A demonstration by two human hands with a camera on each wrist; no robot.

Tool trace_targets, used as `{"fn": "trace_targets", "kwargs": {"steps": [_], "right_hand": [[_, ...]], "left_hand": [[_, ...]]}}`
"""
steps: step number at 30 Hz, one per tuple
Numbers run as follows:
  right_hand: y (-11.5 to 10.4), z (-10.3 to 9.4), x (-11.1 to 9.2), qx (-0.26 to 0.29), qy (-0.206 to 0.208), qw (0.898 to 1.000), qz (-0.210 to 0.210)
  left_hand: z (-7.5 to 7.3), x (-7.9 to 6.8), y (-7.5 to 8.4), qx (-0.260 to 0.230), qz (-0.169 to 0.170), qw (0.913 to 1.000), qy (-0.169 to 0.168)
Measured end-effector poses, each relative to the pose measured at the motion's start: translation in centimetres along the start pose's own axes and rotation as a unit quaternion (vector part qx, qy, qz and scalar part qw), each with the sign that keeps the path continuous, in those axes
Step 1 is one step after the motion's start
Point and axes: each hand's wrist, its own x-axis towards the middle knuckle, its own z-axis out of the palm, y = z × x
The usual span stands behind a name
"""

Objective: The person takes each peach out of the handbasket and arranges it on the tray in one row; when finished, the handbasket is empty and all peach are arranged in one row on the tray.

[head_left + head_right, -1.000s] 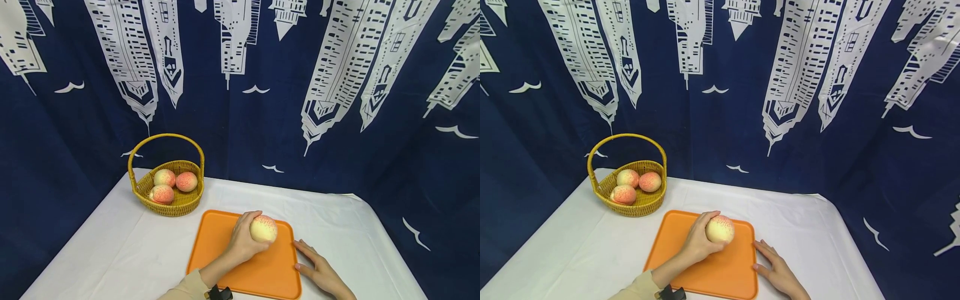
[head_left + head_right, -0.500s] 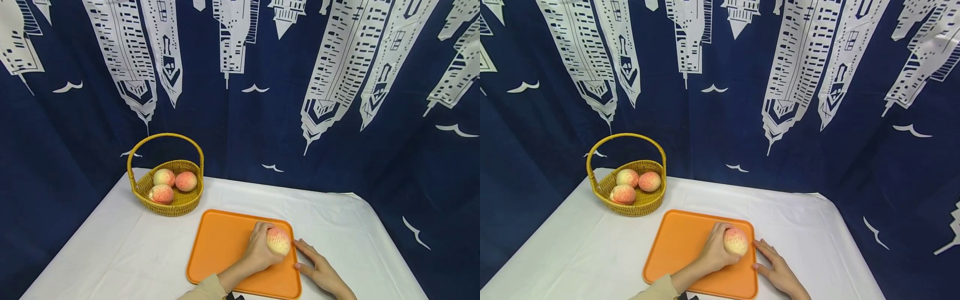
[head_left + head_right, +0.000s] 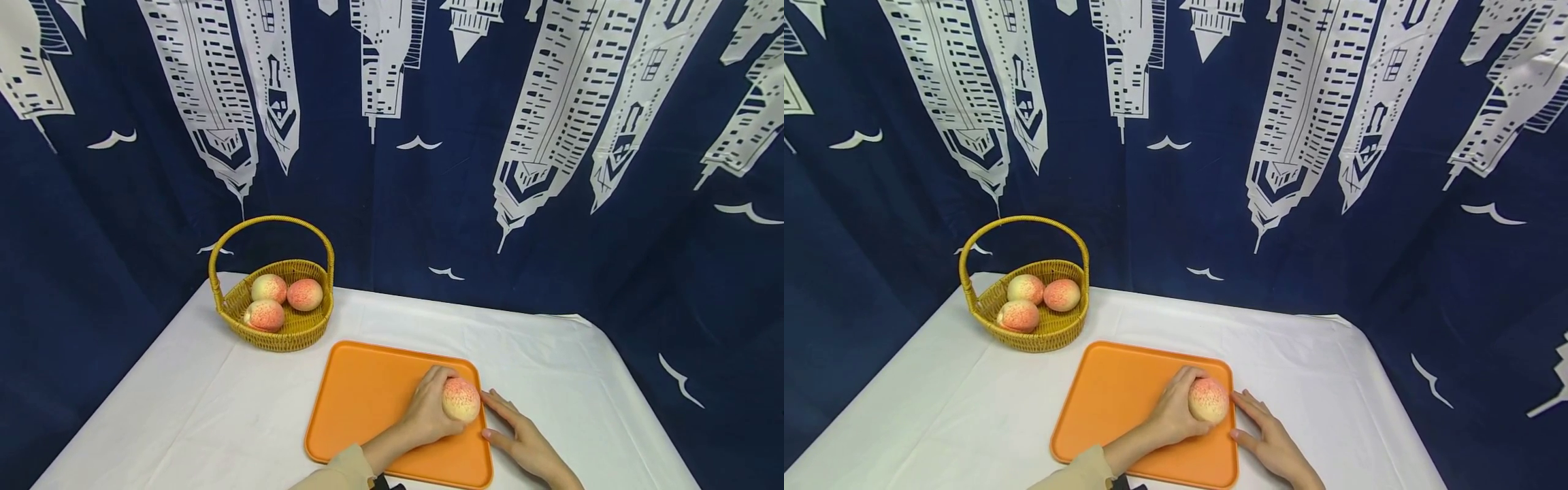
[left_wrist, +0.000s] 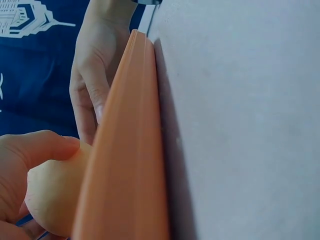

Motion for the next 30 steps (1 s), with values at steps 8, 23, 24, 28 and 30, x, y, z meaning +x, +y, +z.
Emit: {"fn": "trace_targets", "kwargs": {"steps": [8, 23, 24, 28, 30], "right_hand": [[-0.11, -0.13, 0.01, -0.003, 0.000, 1.000, -0.004], [-0.33, -0.18, 0.03, -0.006, 0.005, 1.000, -0.001], [-0.34, -0.18, 0.04, -0.005, 0.005, 1.000, 0.000], [-0.34, -0.08, 0.02, -0.009, 0.009, 1.000, -0.003], [-0.33, -0.01, 0.00, -0.011, 0.012, 1.000, -0.007]], "left_hand": [[0.41, -0.08, -0.28, 0.006, 0.014, 0.9998, -0.013], [0.59, -0.22, -0.19, 0.022, 0.007, 0.9990, -0.037], [0.62, -0.20, -0.15, 0.023, 0.006, 0.9989, -0.040], [0.80, -0.14, 0.02, 0.026, 0.001, 0.9987, -0.045], [0.89, -0.14, 0.10, 0.028, 0.000, 0.9987, -0.043]]}}
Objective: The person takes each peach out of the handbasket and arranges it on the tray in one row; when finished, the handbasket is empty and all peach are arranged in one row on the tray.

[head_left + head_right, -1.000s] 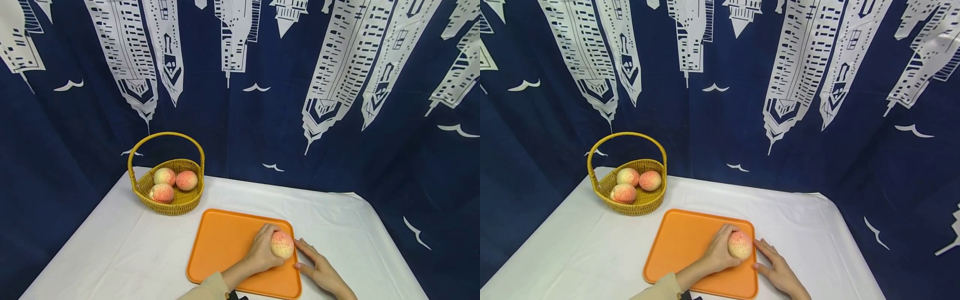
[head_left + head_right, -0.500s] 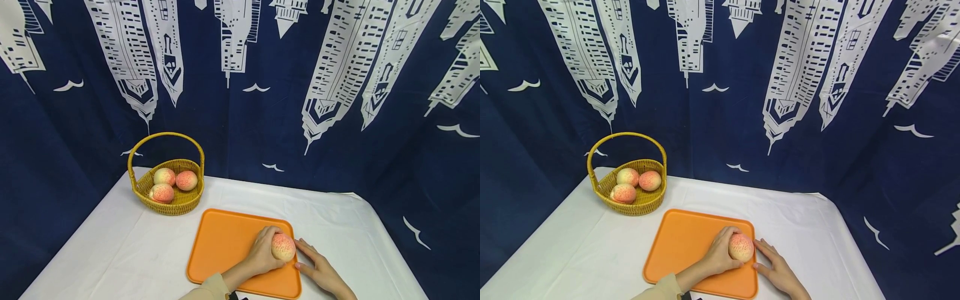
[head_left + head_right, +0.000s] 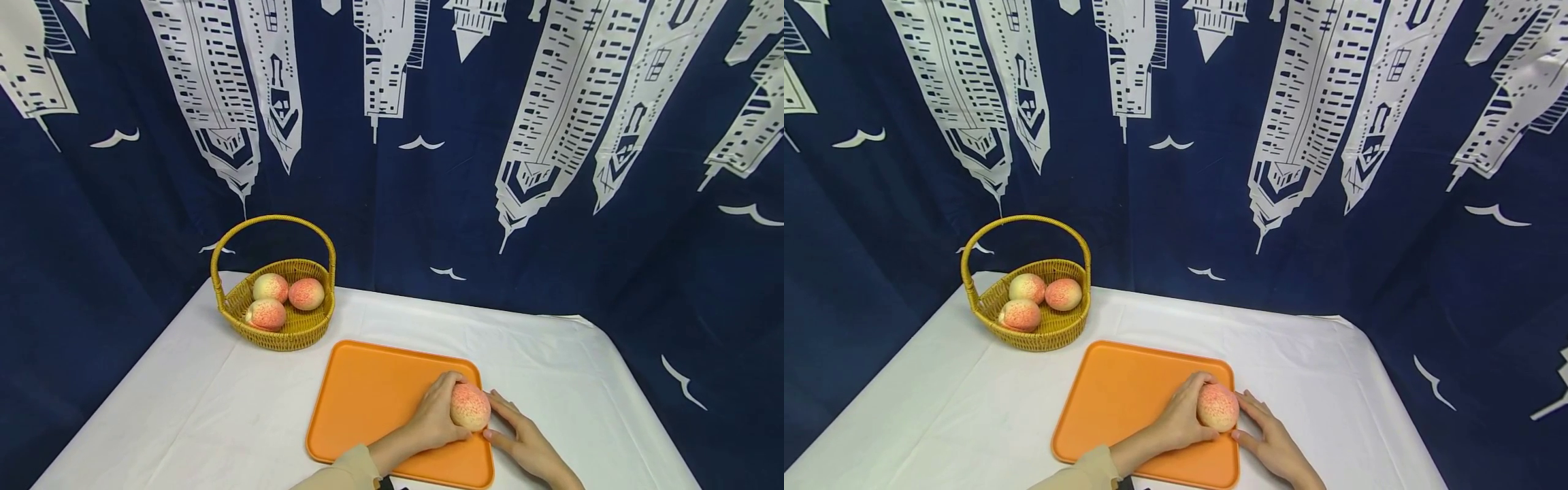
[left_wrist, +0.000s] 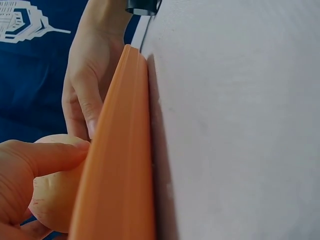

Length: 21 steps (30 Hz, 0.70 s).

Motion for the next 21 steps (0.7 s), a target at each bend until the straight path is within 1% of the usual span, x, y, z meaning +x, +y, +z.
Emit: {"fn": "trace_targets", "kwargs": {"steps": [3, 8, 11, 13, 15, 17, 19, 21], "right_hand": [[0.0, 0.1, 0.0, 0.000, 0.001, 1.000, -0.001], [-0.1, 0.2, 0.0, 0.001, 0.000, 1.000, 0.000], [-0.1, 0.2, 0.0, 0.000, 0.003, 1.000, -0.002], [-0.1, 0.2, 0.0, -0.002, 0.007, 1.000, -0.005], [0.0, 0.2, 0.0, -0.003, 0.011, 1.000, -0.007], [0.0, 0.2, 0.0, -0.002, 0.012, 1.000, -0.008], [0.0, 0.2, 0.0, -0.002, 0.010, 1.000, -0.006], [0.0, 0.2, 0.0, -0.006, 0.009, 1.000, 0.000]], "left_hand": [[0.1, -0.1, 0.0, 0.001, -0.004, 1.0000, 0.003], [0.0, -0.3, 0.1, 0.011, -0.022, 0.9997, -0.009], [-0.4, -0.3, 0.4, 0.019, -0.026, 0.9994, -0.015], [-0.9, -0.3, 0.6, 0.020, -0.024, 0.9994, -0.016], [-1.8, -0.3, 0.7, 0.018, -0.014, 0.9996, -0.014], [-3.0, -0.5, 0.7, 0.015, -0.008, 0.9998, -0.006], [-4.7, -1.0, 0.6, 0.009, -0.005, 0.9999, 0.012], [-6.7, -1.5, 0.3, 0.001, -0.006, 0.9992, 0.040]]}}
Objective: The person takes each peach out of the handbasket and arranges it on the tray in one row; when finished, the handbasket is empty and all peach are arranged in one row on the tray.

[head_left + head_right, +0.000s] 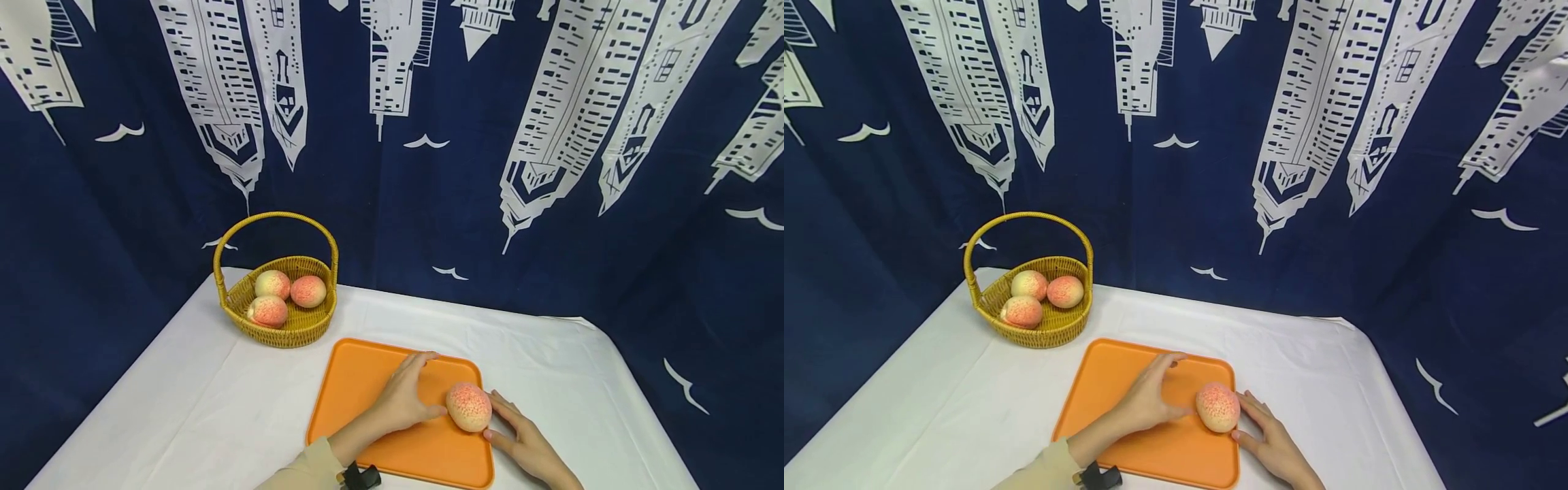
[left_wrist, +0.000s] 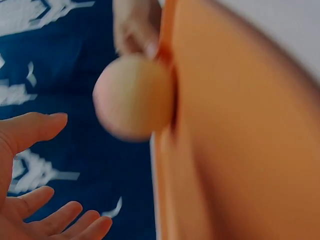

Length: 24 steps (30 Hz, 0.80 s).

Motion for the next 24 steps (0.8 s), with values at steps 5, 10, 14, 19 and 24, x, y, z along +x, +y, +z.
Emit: {"fn": "trace_targets", "kwargs": {"steps": [5, 10, 14, 19, 24], "right_hand": [[0.1, -0.1, -0.1, -0.013, 0.004, 1.000, 0.006], [0.2, -0.2, -0.1, -0.006, 0.002, 1.000, 0.004], [0.1, -0.3, 0.0, -0.008, 0.002, 1.000, 0.007], [0.1, -0.3, -0.1, -0.009, 0.003, 1.000, -0.002], [-0.1, -0.2, -0.1, -0.029, 0.005, 1.000, 0.000]], "left_hand": [[-5.8, -0.8, -1.4, -0.001, 0.008, 0.9949, 0.101], [-12.0, -1.3, -3.8, 0.046, -0.005, 0.9761, 0.212], [-16.9, -1.3, -6.3, 0.070, -0.047, 0.9587, 0.271], [-21.4, -1.6, -9.5, 0.085, -0.095, 0.9447, 0.302], [-23.2, -2.2, -12.1, 0.105, -0.128, 0.9453, 0.281]]}}
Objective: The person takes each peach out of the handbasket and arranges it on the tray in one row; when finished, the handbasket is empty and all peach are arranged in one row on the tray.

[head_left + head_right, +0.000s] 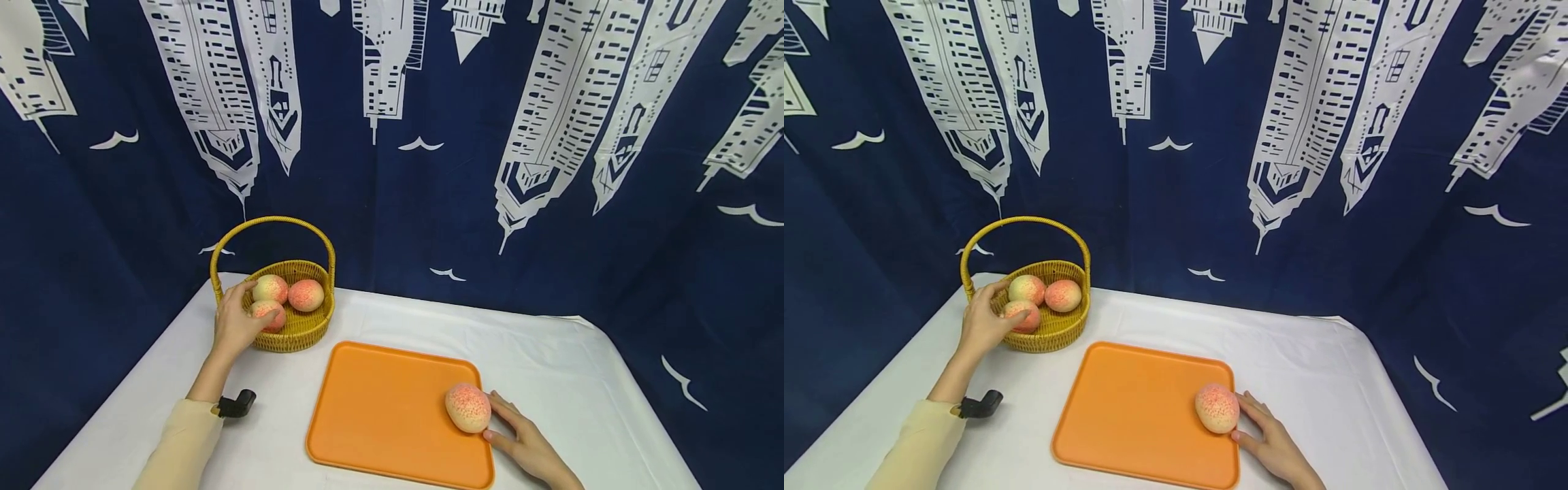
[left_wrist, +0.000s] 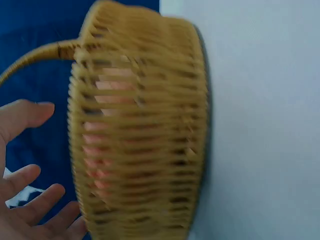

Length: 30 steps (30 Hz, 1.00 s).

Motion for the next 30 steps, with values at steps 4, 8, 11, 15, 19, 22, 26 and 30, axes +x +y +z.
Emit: {"fn": "trace_targets", "kwargs": {"steps": [4, 8, 11, 15, 19, 22, 26, 30], "right_hand": [[0.0, 0.0, 0.0, 0.008, -0.005, 1.000, 0.007], [0.2, -0.1, 0.1, 0.028, -0.014, 0.999, 0.013], [0.3, 0.0, 0.1, 0.037, -0.020, 0.999, 0.017], [0.2, 0.1, 0.2, 0.029, -0.017, 0.999, 0.016], [0.1, 0.2, 0.2, 0.017, -0.014, 1.000, 0.015], [0.0, 0.2, 0.2, 0.018, -0.014, 1.000, 0.014], [0.0, 0.2, 0.2, 0.015, -0.012, 1.000, 0.009], [-0.1, 0.1, 0.2, 0.005, -0.011, 1.000, 0.010]], "left_hand": [[-0.1, 0.4, -1.3, 0.027, -0.012, 0.9991, -0.031], [0.1, 0.6, -1.9, 0.031, -0.026, 0.9974, -0.059], [0.4, 0.6, -2.1, 0.034, -0.041, 0.9960, -0.072], [0.7, 0.8, -2.1, 0.045, -0.055, 0.9944, -0.079], [1.0, 0.9, -2.1, 0.067, -0.052, 0.9930, -0.081], [1.3, 1.0, -2.3, 0.088, -0.044, 0.9921, -0.078], [1.6, 1.0, -2.4, 0.098, -0.043, 0.9918, -0.070], [1.7, 0.8, -2.4, 0.089, -0.050, 0.9928, -0.064]]}}
